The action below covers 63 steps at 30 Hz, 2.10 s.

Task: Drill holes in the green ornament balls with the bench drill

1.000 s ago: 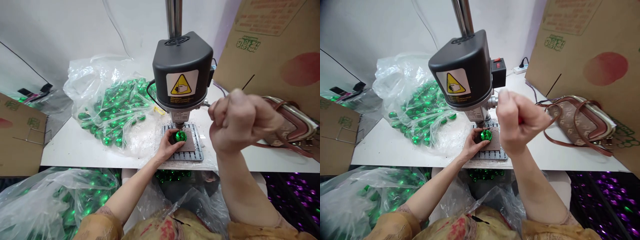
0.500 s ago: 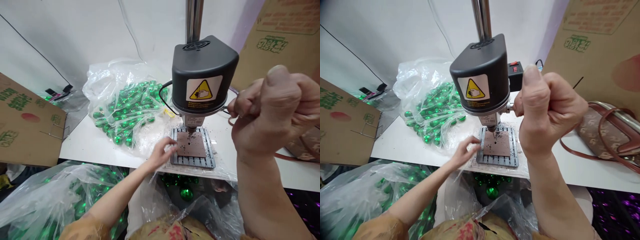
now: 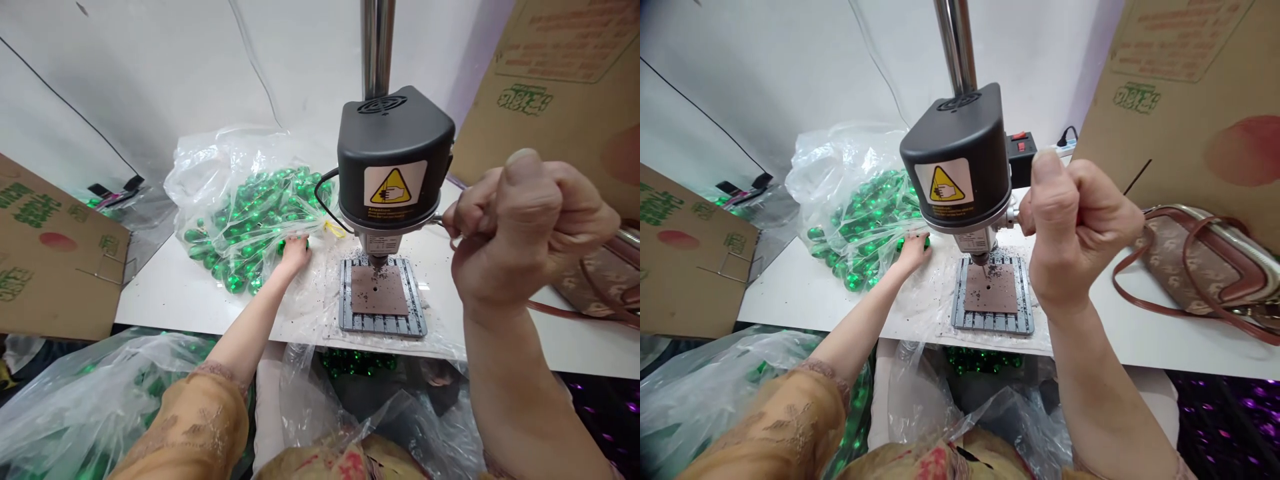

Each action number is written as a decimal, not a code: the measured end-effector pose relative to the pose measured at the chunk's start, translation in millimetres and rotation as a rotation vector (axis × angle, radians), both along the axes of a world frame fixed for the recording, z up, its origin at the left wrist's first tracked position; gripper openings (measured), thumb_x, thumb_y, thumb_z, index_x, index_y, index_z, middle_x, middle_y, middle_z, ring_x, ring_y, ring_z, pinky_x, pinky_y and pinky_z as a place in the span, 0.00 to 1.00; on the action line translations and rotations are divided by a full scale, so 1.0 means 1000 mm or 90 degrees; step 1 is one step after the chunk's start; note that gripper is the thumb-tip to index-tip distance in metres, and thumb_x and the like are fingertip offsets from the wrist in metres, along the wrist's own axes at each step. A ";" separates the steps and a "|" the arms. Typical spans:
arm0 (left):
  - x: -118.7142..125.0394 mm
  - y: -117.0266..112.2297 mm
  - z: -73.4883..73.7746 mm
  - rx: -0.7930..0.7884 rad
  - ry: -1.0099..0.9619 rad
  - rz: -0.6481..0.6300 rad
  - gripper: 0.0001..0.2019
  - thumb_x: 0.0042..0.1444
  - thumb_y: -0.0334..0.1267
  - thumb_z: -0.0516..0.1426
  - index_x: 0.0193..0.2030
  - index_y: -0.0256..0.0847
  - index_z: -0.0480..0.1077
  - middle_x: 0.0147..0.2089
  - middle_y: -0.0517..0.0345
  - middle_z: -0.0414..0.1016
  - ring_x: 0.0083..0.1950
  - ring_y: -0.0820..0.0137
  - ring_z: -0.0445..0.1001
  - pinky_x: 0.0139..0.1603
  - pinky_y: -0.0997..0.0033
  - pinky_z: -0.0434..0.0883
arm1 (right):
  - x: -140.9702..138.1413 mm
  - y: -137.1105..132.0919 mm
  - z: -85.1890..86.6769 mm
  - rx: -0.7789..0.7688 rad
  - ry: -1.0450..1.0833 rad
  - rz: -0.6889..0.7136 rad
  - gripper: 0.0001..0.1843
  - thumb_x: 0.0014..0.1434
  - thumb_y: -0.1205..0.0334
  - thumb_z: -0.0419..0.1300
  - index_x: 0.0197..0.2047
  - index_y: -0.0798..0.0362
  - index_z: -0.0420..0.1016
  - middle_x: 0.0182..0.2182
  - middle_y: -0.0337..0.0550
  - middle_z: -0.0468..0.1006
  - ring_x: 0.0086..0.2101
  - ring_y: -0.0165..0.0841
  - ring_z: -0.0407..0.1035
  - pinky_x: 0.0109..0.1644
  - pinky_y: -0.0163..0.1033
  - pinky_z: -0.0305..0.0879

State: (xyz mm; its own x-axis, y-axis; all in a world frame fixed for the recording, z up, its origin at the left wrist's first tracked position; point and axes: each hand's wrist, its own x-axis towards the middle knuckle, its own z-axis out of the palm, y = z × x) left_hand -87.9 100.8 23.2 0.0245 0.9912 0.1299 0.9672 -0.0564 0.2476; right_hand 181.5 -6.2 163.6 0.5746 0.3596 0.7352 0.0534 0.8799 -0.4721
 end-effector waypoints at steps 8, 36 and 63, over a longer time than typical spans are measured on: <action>0.051 -0.076 0.010 -0.108 -0.685 -0.153 0.22 0.55 0.51 0.62 0.51 0.41 0.67 0.39 0.55 0.77 0.38 0.68 0.75 0.40 0.68 0.71 | -0.005 -0.008 0.000 -0.017 -0.015 0.002 0.23 0.60 0.62 0.58 0.16 0.54 0.54 0.12 0.29 0.54 0.15 0.18 0.52 0.21 0.32 0.47; 0.108 -0.096 -0.041 -0.090 -0.818 -0.276 0.27 0.50 0.47 0.68 0.53 0.41 0.67 0.52 0.49 0.76 0.56 0.59 0.74 0.58 0.57 0.69 | -0.001 -0.003 -0.007 -0.007 -0.042 -0.011 0.27 0.60 0.54 0.58 0.18 0.52 0.47 0.13 0.33 0.51 0.16 0.23 0.48 0.19 0.39 0.45; 0.110 -0.108 -0.044 -0.105 -0.776 -0.277 0.25 0.50 0.46 0.69 0.51 0.43 0.65 0.56 0.49 0.72 0.61 0.58 0.70 0.63 0.53 0.66 | -0.003 -0.008 -0.018 0.060 -0.051 -0.002 0.26 0.59 0.63 0.57 0.18 0.53 0.44 0.13 0.32 0.47 0.15 0.20 0.45 0.19 0.36 0.44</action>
